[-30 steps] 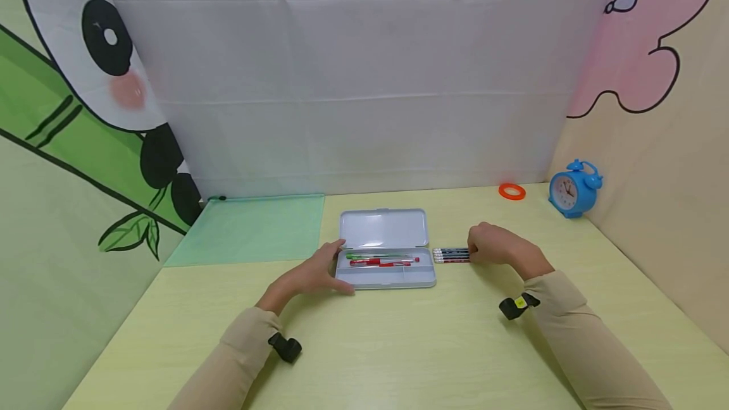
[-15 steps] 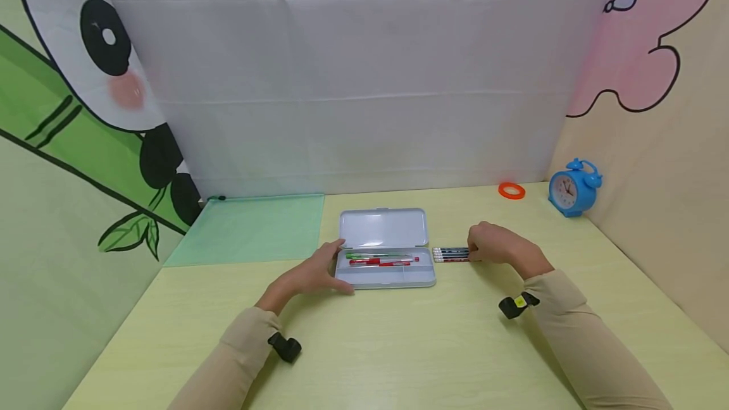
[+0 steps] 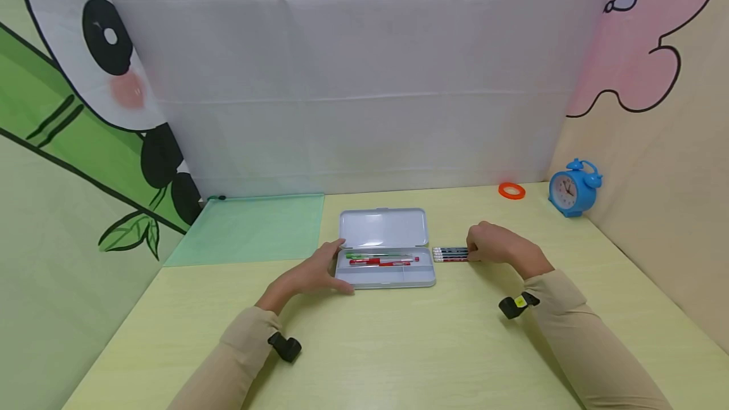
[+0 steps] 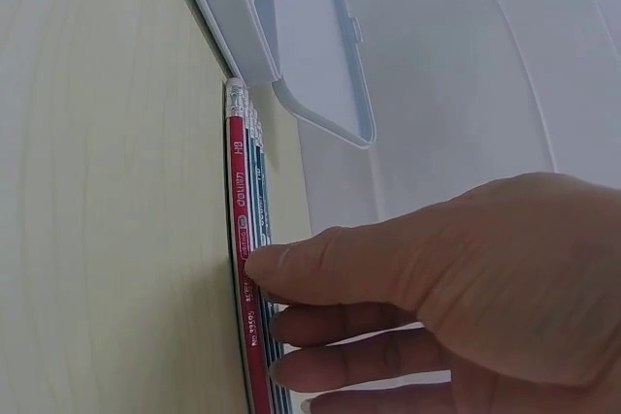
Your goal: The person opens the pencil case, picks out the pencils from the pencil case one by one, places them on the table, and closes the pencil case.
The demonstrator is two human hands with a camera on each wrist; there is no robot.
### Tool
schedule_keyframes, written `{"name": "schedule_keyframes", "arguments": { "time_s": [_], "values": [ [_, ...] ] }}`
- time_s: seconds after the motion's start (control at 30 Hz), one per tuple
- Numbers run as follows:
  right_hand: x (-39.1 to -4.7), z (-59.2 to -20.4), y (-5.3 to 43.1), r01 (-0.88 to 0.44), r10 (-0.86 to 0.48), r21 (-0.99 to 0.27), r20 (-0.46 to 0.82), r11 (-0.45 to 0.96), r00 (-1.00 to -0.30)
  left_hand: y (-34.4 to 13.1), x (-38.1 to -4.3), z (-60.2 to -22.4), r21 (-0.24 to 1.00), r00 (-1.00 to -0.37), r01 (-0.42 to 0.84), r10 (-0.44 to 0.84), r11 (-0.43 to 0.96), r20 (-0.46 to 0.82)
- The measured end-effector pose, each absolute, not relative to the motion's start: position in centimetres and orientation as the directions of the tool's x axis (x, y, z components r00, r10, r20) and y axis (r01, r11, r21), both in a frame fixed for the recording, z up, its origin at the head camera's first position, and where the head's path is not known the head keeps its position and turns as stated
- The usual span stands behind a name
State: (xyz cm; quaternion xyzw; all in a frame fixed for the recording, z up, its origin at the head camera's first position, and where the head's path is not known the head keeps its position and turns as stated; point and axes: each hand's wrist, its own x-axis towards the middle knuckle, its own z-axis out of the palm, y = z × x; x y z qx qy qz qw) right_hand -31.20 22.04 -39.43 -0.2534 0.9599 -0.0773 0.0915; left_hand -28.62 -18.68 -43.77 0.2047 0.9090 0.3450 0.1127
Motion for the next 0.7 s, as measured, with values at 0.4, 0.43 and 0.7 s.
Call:
{"name": "schedule_keyframes", "arguments": {
  "time_s": [0.4,0.43,0.7],
  "values": [
    [-31.21,-39.19,21.85,-0.534,-0.553,-0.195,-0.051,0.822,-0.832,-18.60,-28.68,-43.79,0.668,-0.891,0.297,0.450,0.682,-0.062],
    [-31.20,-39.19,21.78,-0.538,-0.555,-0.192,-0.041,0.820,-0.831,-18.60,-28.70,-43.78,0.667,-0.890,0.299,0.451,0.683,-0.062],
    [-31.20,-39.38,21.14,-0.525,-0.529,-0.184,0.029,0.831,-0.848,-18.79,-28.55,-43.58,0.673,-0.884,0.306,0.463,0.673,-0.061]
  ]
}}
